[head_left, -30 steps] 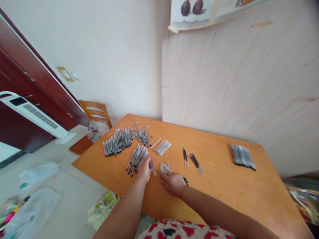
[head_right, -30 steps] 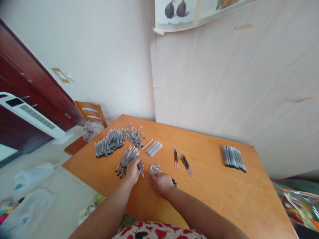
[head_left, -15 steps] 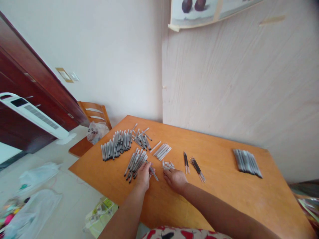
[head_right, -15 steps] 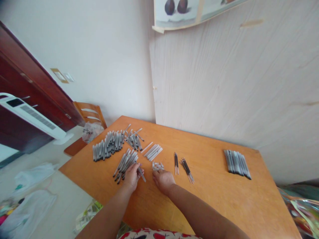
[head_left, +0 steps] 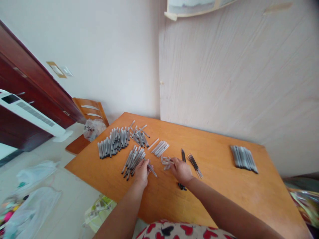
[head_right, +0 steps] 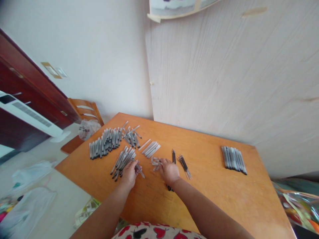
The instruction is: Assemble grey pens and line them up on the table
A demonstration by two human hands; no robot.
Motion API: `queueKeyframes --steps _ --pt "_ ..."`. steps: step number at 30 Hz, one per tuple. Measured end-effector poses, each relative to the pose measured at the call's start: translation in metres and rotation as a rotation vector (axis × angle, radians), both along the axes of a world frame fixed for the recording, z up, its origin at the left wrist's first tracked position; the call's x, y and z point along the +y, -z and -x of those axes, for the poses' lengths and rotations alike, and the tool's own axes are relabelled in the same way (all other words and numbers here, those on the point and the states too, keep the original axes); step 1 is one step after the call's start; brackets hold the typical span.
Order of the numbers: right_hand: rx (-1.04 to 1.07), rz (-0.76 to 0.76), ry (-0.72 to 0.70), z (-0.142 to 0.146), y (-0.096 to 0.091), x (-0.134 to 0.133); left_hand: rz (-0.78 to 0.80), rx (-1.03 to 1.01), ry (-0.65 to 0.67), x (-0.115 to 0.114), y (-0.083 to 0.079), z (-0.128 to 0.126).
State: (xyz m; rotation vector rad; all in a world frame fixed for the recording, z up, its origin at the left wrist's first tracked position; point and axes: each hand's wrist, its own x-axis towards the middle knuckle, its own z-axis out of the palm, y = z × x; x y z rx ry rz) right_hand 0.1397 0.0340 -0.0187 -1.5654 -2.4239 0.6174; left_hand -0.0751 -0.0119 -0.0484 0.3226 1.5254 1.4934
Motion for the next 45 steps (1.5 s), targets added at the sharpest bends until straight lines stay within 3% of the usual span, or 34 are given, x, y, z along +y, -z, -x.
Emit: queueKeyframes --steps 3,7,13,32,35,40,45 --pt "-0.032 0.022 0.124 -0.018 -0.005 0.010 -0.003 -0.013 -0.005 0.001 0.000 -0.001" --pt "-0.054 0.056 0.127 -0.030 -0.007 0.016 -0.013 -0.025 -0.007 0.001 -0.002 -0.001" --pt "-0.078 0.096 0.041 -0.016 0.001 0.013 -0.015 -0.019 -0.005 0.001 -0.004 -0.002" --pt "-0.113 0.101 0.069 -0.003 0.006 0.013 -0.025 -0.038 0.006 0.001 -0.008 -0.003" --pt "0.000 0.125 0.107 -0.008 0.003 0.013 -0.030 -0.050 -0.001 0.001 -0.009 -0.002" --pt "0.391 0.262 0.217 -0.018 -0.005 0.004 -0.044 -0.057 -0.021 0.000 -0.013 -0.006" --pt "0.607 0.464 0.308 -0.020 -0.027 -0.013 -0.128 -0.097 -0.019 0.010 -0.034 -0.019"
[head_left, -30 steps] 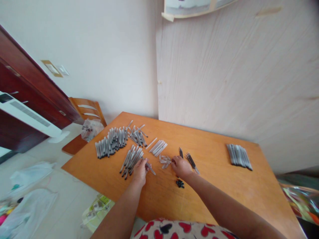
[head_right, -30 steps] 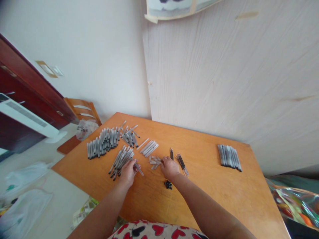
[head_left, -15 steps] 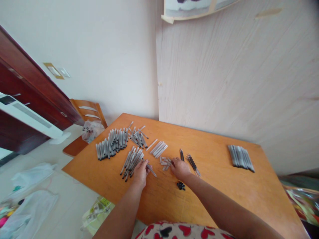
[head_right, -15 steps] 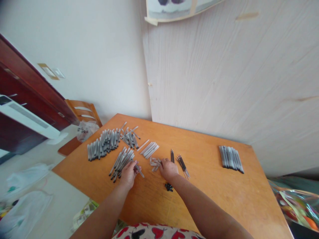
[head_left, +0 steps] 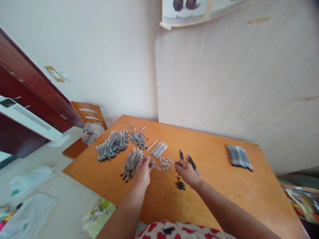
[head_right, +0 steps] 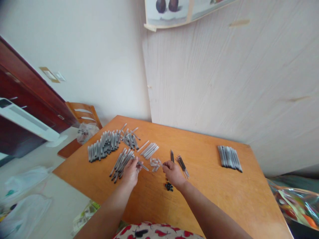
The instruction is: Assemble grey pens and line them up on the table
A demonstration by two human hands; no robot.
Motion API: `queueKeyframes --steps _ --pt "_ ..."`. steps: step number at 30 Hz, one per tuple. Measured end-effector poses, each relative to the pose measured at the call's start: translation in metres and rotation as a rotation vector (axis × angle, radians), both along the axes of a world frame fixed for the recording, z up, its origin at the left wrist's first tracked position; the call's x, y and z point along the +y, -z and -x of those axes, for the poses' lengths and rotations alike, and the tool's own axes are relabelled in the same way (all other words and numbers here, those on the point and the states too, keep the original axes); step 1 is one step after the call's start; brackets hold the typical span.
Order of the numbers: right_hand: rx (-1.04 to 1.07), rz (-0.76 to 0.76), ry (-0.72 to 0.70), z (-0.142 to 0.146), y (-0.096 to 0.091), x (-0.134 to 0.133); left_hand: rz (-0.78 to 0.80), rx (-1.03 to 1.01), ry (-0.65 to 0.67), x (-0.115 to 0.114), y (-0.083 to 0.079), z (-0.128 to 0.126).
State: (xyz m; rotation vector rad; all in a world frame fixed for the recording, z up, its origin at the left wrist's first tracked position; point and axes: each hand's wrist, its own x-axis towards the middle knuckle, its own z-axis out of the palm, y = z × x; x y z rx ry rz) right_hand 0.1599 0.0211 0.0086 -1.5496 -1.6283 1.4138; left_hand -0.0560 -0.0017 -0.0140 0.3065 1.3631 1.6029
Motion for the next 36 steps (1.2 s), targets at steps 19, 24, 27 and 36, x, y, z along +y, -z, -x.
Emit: queueKeyframes --steps 19,24,27,36 --pt "0.338 0.061 -0.009 0.010 -0.043 -0.012 -0.169 0.127 0.041 0.028 -0.070 -0.032" --pt "0.343 0.046 0.005 0.011 -0.047 -0.012 -0.182 0.141 0.056 0.028 -0.071 -0.035" --pt "0.340 0.061 0.009 0.012 -0.051 -0.013 -0.184 0.174 0.064 0.027 -0.067 -0.036" --pt "0.412 0.110 0.074 0.014 -0.047 -0.014 -0.178 0.232 0.141 0.022 -0.068 -0.041"
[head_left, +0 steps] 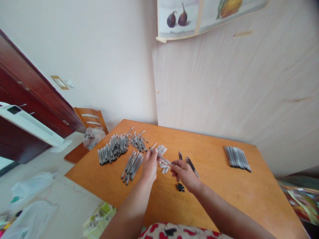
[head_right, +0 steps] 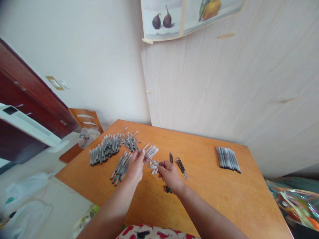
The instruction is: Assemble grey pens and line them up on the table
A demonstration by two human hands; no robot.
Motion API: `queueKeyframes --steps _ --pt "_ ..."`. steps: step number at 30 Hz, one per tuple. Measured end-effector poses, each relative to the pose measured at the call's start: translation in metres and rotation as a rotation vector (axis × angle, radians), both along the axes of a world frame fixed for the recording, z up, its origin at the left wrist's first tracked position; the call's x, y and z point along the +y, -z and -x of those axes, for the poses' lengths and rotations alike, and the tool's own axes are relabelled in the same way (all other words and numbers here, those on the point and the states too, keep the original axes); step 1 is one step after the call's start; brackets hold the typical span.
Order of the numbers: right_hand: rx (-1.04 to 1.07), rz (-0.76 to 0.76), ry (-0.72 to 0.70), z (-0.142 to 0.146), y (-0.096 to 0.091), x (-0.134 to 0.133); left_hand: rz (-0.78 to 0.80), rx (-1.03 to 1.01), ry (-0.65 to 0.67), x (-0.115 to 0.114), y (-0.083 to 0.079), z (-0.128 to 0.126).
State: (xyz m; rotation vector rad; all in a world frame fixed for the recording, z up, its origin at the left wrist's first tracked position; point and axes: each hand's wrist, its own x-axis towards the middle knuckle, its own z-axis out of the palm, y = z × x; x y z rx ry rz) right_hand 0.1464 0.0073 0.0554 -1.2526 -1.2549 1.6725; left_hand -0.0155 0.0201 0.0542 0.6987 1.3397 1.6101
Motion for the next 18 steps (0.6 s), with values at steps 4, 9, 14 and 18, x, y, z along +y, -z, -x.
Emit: queueKeyframes --steps 4,9,14,18 --pt "0.081 0.001 0.005 0.000 0.000 -0.002 0.012 0.009 0.058 -0.004 -0.004 -0.004" --pt "0.084 -0.039 0.022 -0.004 0.001 0.000 0.011 0.023 0.055 -0.005 -0.008 -0.010" --pt "0.034 -0.032 0.034 -0.007 0.003 0.000 0.039 -0.021 0.042 -0.005 -0.012 -0.016" --pt "0.040 -0.037 0.032 -0.007 0.002 0.000 0.053 -0.062 0.036 -0.005 -0.013 -0.018"
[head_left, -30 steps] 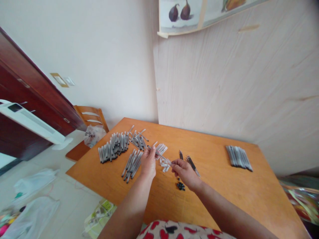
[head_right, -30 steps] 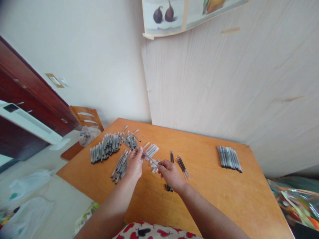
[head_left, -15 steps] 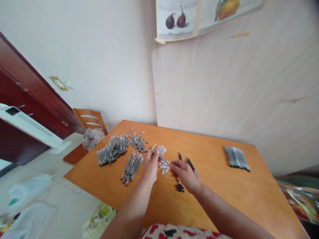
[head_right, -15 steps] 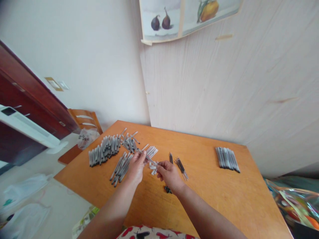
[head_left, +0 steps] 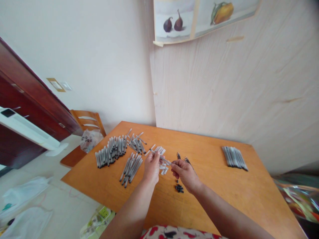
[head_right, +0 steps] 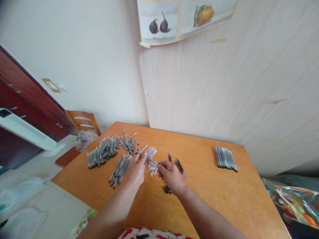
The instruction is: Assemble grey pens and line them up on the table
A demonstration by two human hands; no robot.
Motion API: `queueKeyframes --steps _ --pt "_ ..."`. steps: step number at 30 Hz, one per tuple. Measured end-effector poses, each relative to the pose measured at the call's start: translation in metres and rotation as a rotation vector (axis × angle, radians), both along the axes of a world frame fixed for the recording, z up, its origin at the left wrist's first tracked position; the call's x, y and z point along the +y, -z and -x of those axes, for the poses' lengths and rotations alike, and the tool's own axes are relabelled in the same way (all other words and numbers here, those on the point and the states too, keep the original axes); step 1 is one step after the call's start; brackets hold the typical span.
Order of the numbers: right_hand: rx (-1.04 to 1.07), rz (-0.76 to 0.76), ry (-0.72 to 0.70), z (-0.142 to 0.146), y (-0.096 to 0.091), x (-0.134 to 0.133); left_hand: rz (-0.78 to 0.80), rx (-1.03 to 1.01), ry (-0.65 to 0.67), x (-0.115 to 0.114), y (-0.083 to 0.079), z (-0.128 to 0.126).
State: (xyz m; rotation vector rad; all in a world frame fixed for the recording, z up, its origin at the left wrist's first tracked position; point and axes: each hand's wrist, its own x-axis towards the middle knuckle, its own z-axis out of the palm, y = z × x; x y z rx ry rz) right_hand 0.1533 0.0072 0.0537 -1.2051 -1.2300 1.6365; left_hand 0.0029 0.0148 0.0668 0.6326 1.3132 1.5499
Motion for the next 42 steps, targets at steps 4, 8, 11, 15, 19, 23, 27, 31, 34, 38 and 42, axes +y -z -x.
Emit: queueKeyframes --steps 4,8,11,15,19,23,27,31,34,38,42 --pt "0.005 -0.003 0.006 -0.001 0.001 0.001 0.023 -0.035 0.005 0.000 0.000 -0.002" --pt "-0.005 -0.006 0.009 -0.003 0.004 0.003 0.031 -0.069 0.008 0.000 -0.003 -0.004" --pt "-0.025 -0.012 0.017 -0.004 0.004 0.004 0.032 -0.077 0.006 0.000 -0.004 -0.006" --pt "-0.024 -0.021 0.021 -0.005 0.001 0.004 0.025 -0.076 0.011 -0.001 -0.005 -0.008" --pt "-0.030 -0.037 0.041 -0.006 -0.002 0.004 0.013 -0.049 0.004 -0.001 -0.006 -0.010" --pt "-0.039 -0.058 0.045 -0.007 -0.006 0.004 0.020 -0.057 -0.001 -0.001 -0.006 -0.013" --pt "-0.012 -0.069 0.035 -0.007 -0.007 0.005 0.026 -0.095 -0.004 0.001 -0.004 -0.013" --pt "-0.034 -0.048 0.035 -0.005 0.000 0.005 0.003 -0.070 -0.005 0.001 -0.002 -0.013" --pt "-0.045 -0.043 0.048 -0.004 0.005 0.004 -0.003 -0.043 0.004 -0.001 -0.001 -0.014" --pt "-0.034 -0.073 0.039 -0.002 0.004 0.004 0.017 -0.028 0.098 -0.007 0.001 -0.019" --pt "-0.058 -0.089 0.011 -0.001 0.004 0.003 0.029 -0.011 0.155 -0.008 0.003 -0.021"
